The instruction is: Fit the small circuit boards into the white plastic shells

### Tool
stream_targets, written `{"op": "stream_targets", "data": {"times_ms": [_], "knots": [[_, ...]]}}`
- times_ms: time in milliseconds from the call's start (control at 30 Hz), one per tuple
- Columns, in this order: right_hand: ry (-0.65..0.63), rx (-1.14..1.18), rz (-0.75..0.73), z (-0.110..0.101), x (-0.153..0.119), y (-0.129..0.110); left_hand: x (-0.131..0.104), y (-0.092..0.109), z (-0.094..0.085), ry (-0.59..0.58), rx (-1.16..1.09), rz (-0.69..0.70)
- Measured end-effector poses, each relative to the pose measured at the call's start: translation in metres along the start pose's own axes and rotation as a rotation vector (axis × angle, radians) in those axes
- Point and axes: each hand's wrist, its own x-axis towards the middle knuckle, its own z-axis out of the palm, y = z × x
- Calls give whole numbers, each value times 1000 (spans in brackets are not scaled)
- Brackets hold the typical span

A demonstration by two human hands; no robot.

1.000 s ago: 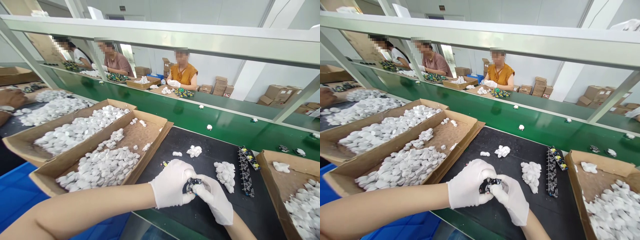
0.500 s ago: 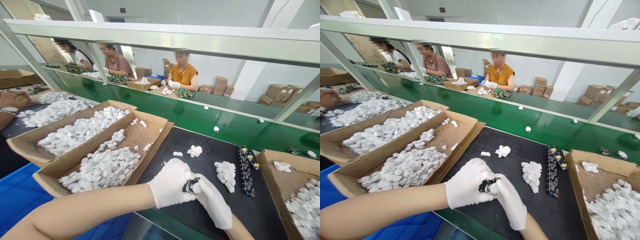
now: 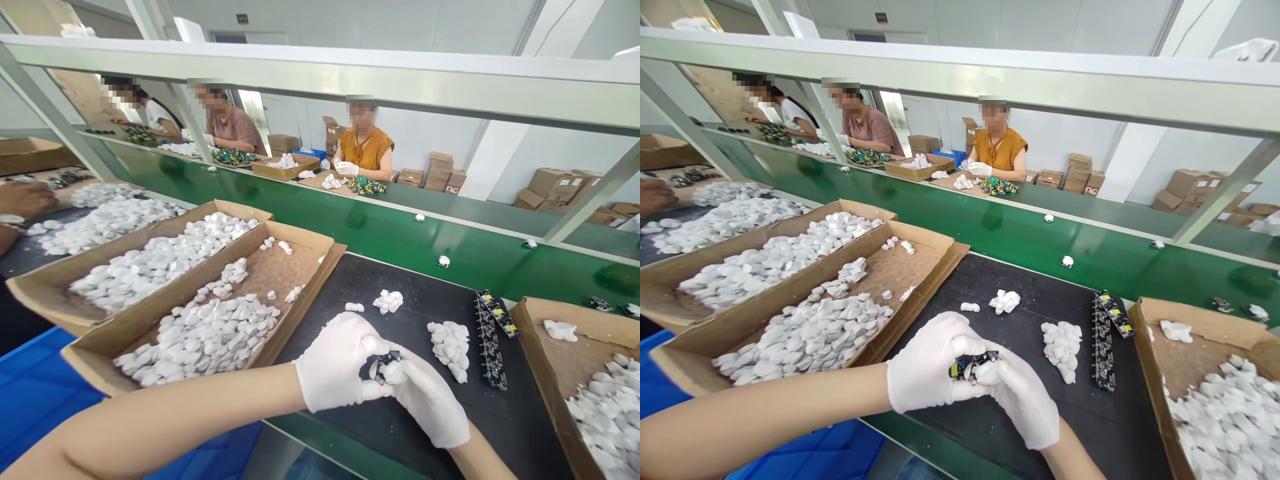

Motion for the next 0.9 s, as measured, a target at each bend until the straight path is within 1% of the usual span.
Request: {"op": "stream_targets", "data": {"times_ms": [100,200,267,367,467,567,700,767,900], "knots": [[-14,61,0,0,2,3,2,-1,0,-1,5,32],[42,-34,-27,-2,1,5,1,-3,4,-13,52,63],[48,-72,-40,-3,0,5,0,-5,7,-18,88,76],[33,-70,-55,-4,0,4,-1,-8,11,20,107,92],[83,-96,-39,-3,0,3,-3,-8,12,44,98,99],[123,-106,-27,-2,1,3,-3,-6,10,25,71,56],[101,-74,-31,-2,1,3,-2,-5,8,-35,62,-34],[133,-156,-18,-1,1,3,-2,-4,8,-51,78,-44],[271,-508,-53,2,-1,5,-3,-2,11,-45,127,-12]]}}
